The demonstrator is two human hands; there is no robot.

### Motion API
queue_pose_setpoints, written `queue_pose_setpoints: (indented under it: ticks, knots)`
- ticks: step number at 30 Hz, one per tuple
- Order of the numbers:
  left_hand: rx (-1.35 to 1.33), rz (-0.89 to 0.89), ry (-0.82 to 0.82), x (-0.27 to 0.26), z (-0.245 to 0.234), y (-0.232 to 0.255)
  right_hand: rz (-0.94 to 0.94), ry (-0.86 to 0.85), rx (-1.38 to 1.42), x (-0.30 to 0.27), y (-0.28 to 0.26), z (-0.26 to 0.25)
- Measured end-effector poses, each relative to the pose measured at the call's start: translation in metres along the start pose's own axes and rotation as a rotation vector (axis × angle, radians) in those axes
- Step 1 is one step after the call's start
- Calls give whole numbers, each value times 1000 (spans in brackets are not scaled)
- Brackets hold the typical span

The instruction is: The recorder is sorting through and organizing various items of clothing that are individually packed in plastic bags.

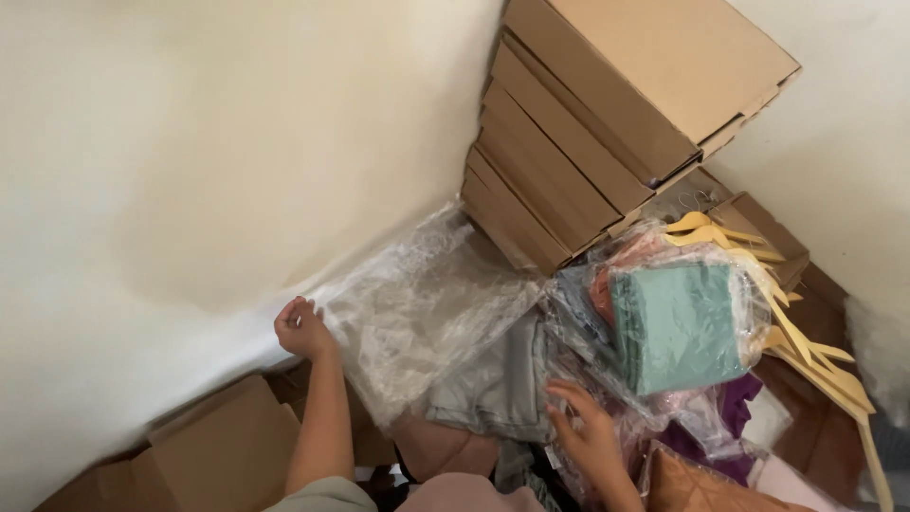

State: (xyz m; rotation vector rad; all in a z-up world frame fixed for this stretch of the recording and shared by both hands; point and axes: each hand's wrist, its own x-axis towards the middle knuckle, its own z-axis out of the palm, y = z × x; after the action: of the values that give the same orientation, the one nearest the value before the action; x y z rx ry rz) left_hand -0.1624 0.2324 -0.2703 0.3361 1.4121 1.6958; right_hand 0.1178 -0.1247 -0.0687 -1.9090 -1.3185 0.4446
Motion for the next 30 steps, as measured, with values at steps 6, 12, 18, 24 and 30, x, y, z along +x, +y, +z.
queue_pose_setpoints:
  ticks: [6, 12, 18, 24, 30]
  knots:
    - [332, 530, -149, -62, 9, 19, 98, 17, 59, -19, 15, -4]
    - [1050, 563, -857, -148, 17, 14, 91, 2, 101, -38, 37, 8]
    - [1306, 308, -1081, -143, 24, -23, 224, -27, 103, -49, 44, 10]
    - [1377, 322, -1072, -130, 36, -51, 209, 3, 161, -64, 59, 17]
    - [1311, 363, -1036, -139, 49, -53, 118, 26, 157, -65, 44, 7]
